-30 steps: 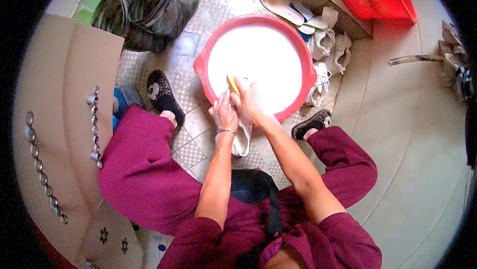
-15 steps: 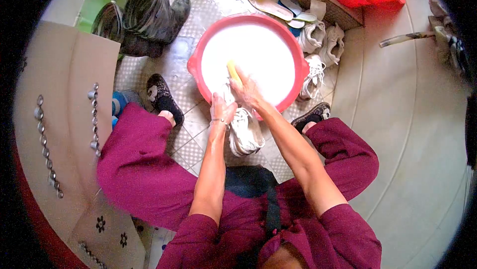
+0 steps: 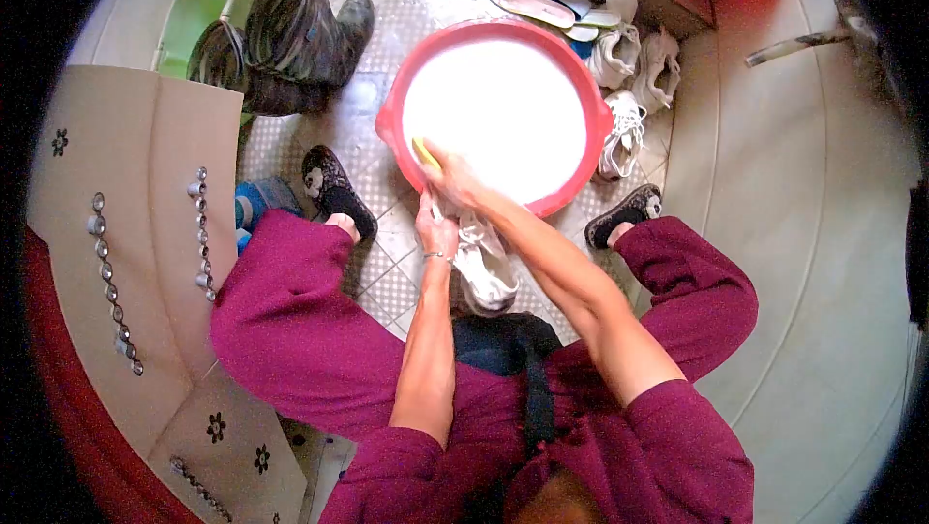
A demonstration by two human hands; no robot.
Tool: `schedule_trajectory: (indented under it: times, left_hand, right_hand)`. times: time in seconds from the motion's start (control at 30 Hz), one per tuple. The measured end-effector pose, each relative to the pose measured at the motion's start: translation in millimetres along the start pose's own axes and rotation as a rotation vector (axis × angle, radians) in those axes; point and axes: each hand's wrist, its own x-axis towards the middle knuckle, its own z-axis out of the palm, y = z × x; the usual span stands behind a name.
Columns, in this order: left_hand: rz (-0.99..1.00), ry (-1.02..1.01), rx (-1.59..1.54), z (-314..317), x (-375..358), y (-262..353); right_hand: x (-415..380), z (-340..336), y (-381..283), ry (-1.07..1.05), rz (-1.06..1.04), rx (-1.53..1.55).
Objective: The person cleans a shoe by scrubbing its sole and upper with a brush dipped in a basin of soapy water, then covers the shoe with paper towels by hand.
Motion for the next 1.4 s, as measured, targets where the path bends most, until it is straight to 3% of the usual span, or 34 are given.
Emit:
schedule_trajectory:
  times: [0.03,0.1,0.13,0.17,0.23,0.27,0.3,0.37,0.4,0.5,0.57,0.6,0.67,0.73,0.77,0.83,0.93,0.97,1.0,1.03,1.1,1.17,1.2,1.23,1.27,1.37,1.4]
  left_hand:
    - [0.007,0.006,-0.007,-3,7,-6]
    - [-0.492,0.079,-0.984,-7,15,-29]
    - [-0.503,0.075,-0.986,-3,12,-30]
    - [-0.344,0.069,-0.633,3,8,-32]
    - [-0.020,0.061,0.088,9,-2,-29]
    - [-0.118,-0.033,0.092,6,-5,-11]
    - [-0.045,-0.011,0.175,7,-9,-12]
    - [0.036,0.007,0.331,3,-3,-28]
    - [0.006,-0.004,0.329,2,-4,-11]
    - [-0.076,-0.027,0.133,7,0,-14]
    - [0.029,-0.026,0.221,4,-2,-29]
    - [-0.116,-0.009,-0.051,6,1,-49]
    - [-0.152,-0.013,-0.200,6,1,-50]
    - [-0.040,-0.071,0.165,-4,-3,-47]
    - [-0.048,-0.099,0.088,-3,-3,-46]
    - [0.011,-0.061,0.106,0,-4,-30]
    - [0.070,-0.023,0.324,4,-5,-23]
    - [0.069,0.031,0.201,6,-6,-30]
    - [-0.106,0.017,-0.115,5,-5,-60]
    - [-0.073,0.004,-0.044,6,-8,-56]
    - [0.073,0.018,0.156,9,-13,-49]
    - [0.013,0.022,0.131,7,-17,-52]
    - [0.123,-0.031,0.200,8,-14,-31]
    - [0.027,-0.045,0.150,6,-14,-28]
    - [0.076,-0.071,0.235,2,-10,-26]
    - [0.112,-0.059,0.287,3,-8,-27]
    - [0.111,-0.050,0.274,2,-11,-29]
  right_hand:
    - [-15,-15,-11,-0.065,0.015,0.038]
    - [-67,-16,-15,0.027,-0.092,-0.192]
    - [-80,-19,-17,-0.042,0.001,-0.226]
    - [-85,-24,-18,-0.113,0.088,-0.262]
    - [-50,-20,0,0.037,0.041,-0.272]
    - [-2,10,42,0.081,0.058,-0.206]
    - [32,18,65,0.012,0.088,-0.128]
    - [48,16,72,-0.019,-0.080,-0.006]
    - [41,2,69,-0.023,-0.092,-0.018]
    - [-49,-58,8,0.142,0.143,-0.182]
    - [-78,-46,-3,0.032,0.019,-0.331]
    - [-75,-37,-4,-0.011,0.032,-0.326]
    - [-51,-21,-6,-0.039,0.037,-0.251]
    - [11,39,56,0.126,-0.083,-0.038]
    - [32,33,58,-0.003,0.064,0.019]
    - [50,15,57,-0.120,-0.047,0.272]
    - [-10,-44,15,-0.053,-0.033,-0.008]
    - [-43,-54,-12,-0.082,-0.005,-0.261]
    - [-62,-43,-11,-0.088,-0.030,-0.330]
    - [-71,-35,-9,-0.092,-0.052,-0.397]
    - [-41,-20,13,-0.020,-0.054,-0.119]
    - [13,15,48,-0.074,0.036,0.072]
    - [35,15,59,-0.177,0.036,0.048]
    - [53,10,60,-0.270,0.024,0.016]
    - [49,10,67,-0.112,-0.022,0.080]
    - [-24,-65,1,-0.037,-0.022,0.160]
    - [-48,-63,-7,-0.078,-0.004,-0.095]
